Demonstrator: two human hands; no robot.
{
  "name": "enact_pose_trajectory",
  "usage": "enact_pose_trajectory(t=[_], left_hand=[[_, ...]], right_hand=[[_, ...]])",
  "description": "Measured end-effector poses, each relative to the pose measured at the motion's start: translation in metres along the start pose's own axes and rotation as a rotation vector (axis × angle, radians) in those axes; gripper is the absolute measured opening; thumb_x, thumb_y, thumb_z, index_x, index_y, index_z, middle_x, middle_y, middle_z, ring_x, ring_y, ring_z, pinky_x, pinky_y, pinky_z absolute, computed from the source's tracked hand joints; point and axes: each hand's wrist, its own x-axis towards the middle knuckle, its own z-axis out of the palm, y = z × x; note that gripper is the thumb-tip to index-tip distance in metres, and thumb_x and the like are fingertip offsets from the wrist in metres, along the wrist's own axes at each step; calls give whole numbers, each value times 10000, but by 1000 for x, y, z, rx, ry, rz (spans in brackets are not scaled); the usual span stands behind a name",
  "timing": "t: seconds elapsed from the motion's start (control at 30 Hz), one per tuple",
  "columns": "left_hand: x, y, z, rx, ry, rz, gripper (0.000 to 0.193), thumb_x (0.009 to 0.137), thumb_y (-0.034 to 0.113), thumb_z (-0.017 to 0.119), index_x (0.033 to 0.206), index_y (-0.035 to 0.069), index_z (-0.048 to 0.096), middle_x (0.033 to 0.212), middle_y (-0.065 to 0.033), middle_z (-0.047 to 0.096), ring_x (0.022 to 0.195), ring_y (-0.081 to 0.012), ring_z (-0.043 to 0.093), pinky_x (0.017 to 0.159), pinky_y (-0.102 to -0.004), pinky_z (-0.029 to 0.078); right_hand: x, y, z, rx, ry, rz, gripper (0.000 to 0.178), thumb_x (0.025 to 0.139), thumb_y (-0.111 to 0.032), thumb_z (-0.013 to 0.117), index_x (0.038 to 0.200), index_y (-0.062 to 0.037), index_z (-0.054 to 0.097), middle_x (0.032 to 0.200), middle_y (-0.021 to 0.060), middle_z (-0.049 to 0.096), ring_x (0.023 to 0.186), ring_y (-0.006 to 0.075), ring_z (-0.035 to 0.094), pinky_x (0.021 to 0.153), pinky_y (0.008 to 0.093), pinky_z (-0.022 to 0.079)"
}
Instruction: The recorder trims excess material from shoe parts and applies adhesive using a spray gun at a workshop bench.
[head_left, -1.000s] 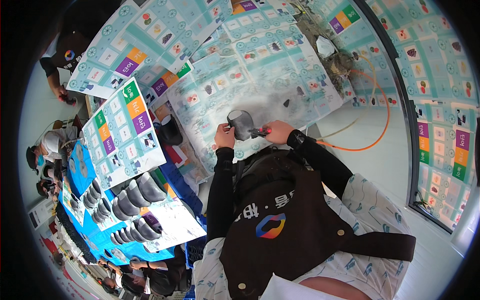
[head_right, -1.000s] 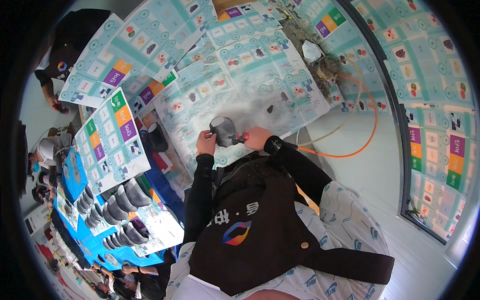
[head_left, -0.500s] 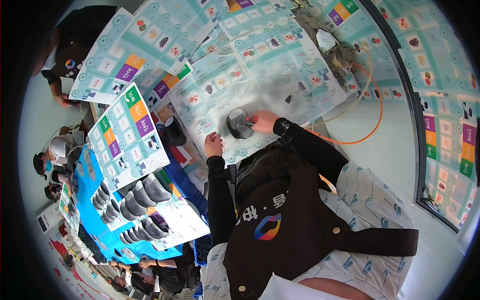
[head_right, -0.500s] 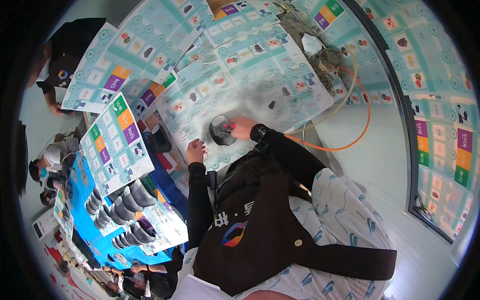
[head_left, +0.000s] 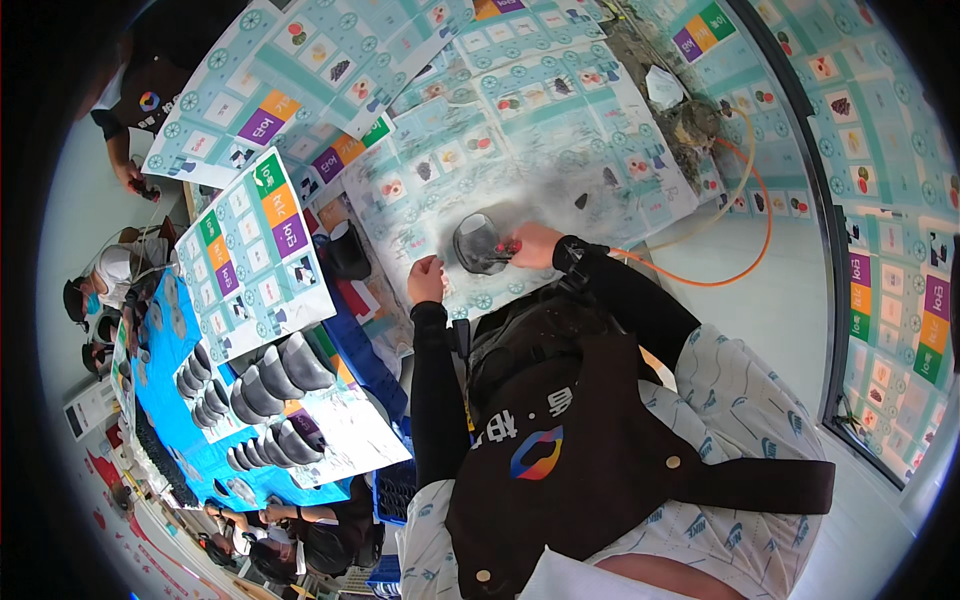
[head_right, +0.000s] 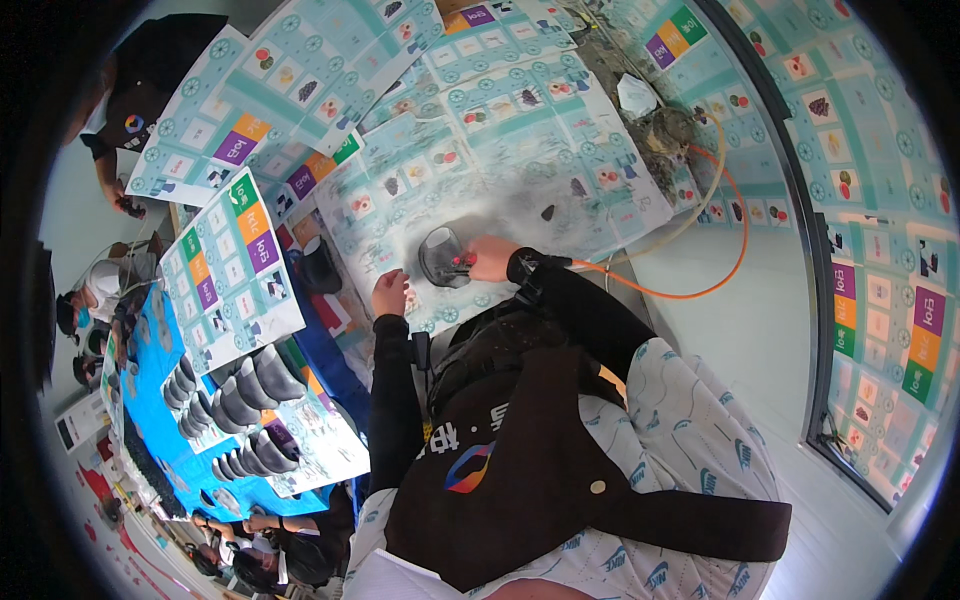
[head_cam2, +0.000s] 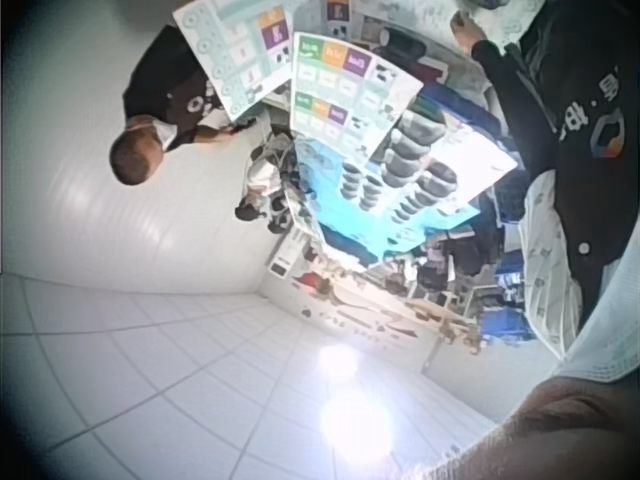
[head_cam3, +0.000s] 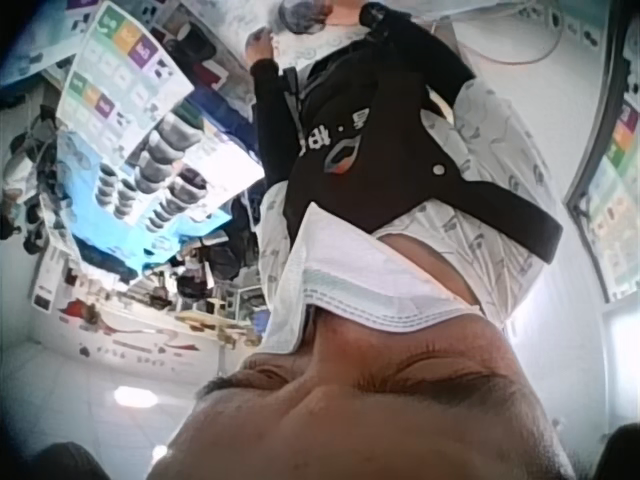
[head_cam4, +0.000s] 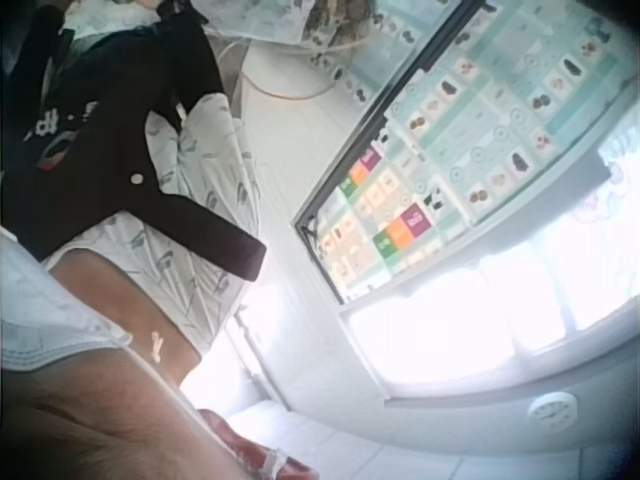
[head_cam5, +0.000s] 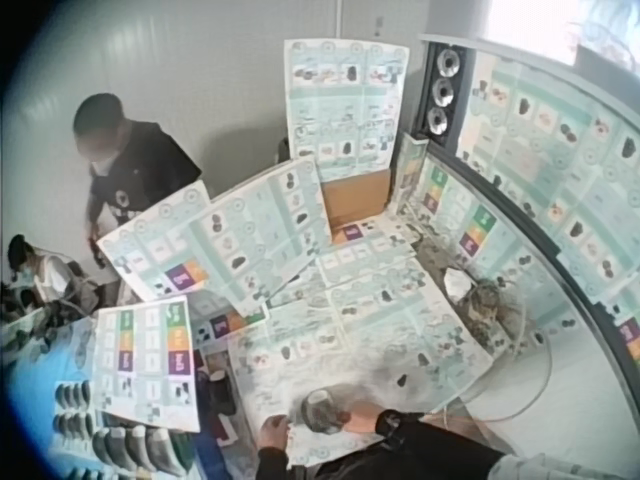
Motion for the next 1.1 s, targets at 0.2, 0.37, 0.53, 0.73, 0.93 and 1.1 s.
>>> enact_pose_trajectory(t=[0.2,0.37,0.53,0.73,0.93,1.1], left_hand=[[21,-11,5,181,-125,-25,326,904,266,670,1032,-31,712,877,-92,754,775,-157,703,689,-294,539],[19,-18,13,392,-15,48,296,794,342,728,894,67,776,812,-107,752,784,-277,726,752,-403,561],[-6,40,39,593,-89,111,410,732,451,713,761,44,745,741,-218,689,723,-388,688,681,-477,544],[-116,101,-46,547,146,377,318,746,305,721,846,11,658,859,-180,684,844,-362,672,748,-439,537],[-251,52,-275,417,408,231,152,795,90,666,914,-1,638,846,-117,634,754,-249,659,684,-341,513],[-264,-34,-392,507,590,139,152,785,120,658,893,22,699,905,-121,698,824,-313,685,712,-385,523]], right_hand=[[-23,-4,-27,-86,-80,-6,369,752,-160,565,1090,-89,695,991,222,691,953,413,639,827,490,503],[-62,30,-28,138,282,-79,345,796,-234,669,1082,-40,647,908,208,678,863,399,637,770,461,497],[-89,78,-26,637,208,62,304,824,-131,731,1094,-11,662,878,31,683,811,164,617,788,355,497],[-124,52,-49,674,211,175,267,796,-32,594,1047,-66,680,818,-19,685,582,57,533,445,243,410],[-100,44,-41,687,129,66,280,802,-45,578,1070,-36,660,898,30,712,691,86,604,455,260,444],[-98,25,-31,679,177,79,292,777,-55,591,1057,-28,666,875,16,712,690,79,611,448,248,434]])
